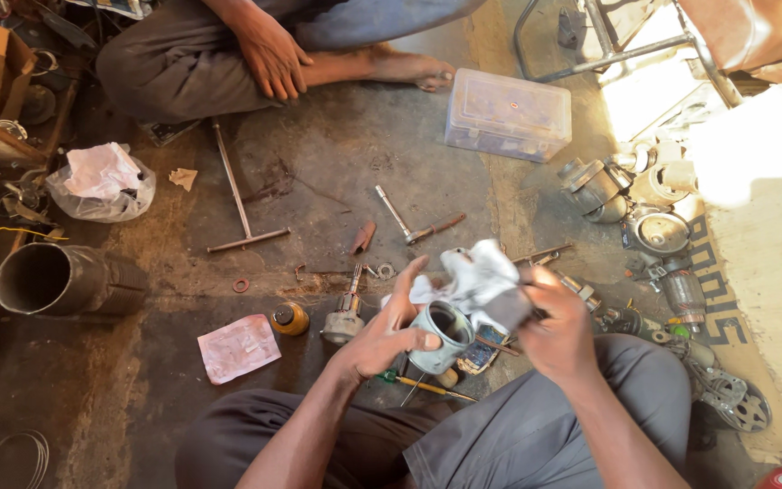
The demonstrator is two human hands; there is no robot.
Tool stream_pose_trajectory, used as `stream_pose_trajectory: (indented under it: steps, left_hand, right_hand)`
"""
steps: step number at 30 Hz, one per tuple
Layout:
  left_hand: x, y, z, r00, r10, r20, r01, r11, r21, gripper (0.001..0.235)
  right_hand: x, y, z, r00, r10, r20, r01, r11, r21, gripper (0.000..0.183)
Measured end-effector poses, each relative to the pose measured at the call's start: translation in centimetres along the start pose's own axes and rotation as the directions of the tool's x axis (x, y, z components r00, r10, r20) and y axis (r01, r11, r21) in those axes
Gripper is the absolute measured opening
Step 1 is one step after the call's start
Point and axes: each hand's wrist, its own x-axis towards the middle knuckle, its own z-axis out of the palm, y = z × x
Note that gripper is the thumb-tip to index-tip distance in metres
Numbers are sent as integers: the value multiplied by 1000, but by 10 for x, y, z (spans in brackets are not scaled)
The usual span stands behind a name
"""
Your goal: The person wipes a cylindrical metal housing with a cloth, then inserts a rotor assembly into the housing. They rotate the rotor to check alignment and fit, then remove it to wipe the housing interior again before reinserting the rotor.
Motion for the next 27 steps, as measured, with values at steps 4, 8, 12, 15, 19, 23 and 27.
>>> stream_pose_trajectory:
  steps: [4,8,12,15,19,23,27]
  left_hand:
    - [5,-5,7,999,-42,9,42,999,32,128]
    - [5,-13,11,999,-32,1,32,996,88,123]
    - [14,-23,14,991,-87,-100,98,988,117,117]
    - [18,-27,15,943,-252,-218,209,957,-202,113]
    - [21,-30,9,919,-201,-340,47,911,-411,103]
    - [24,-30,12,855,-206,-476,-14,909,-418,96]
    - [22,-25,17,775,-239,-584,-2,925,-381,90]
  right_hand:
    - [7,0,13,995,-34,91,33,999,14,24]
    - [9,1,17,990,-61,124,78,988,-134,26]
    - [10,6,16,999,-44,27,50,962,-269,20]
    - [11,10,3,990,78,-119,-112,942,-317,21]
    - [10,11,-6,990,24,-139,-73,932,-355,23]
    - [6,12,3,989,36,-141,-80,945,-319,17]
    - [19,20,12,992,-119,-50,86,899,-430,16]
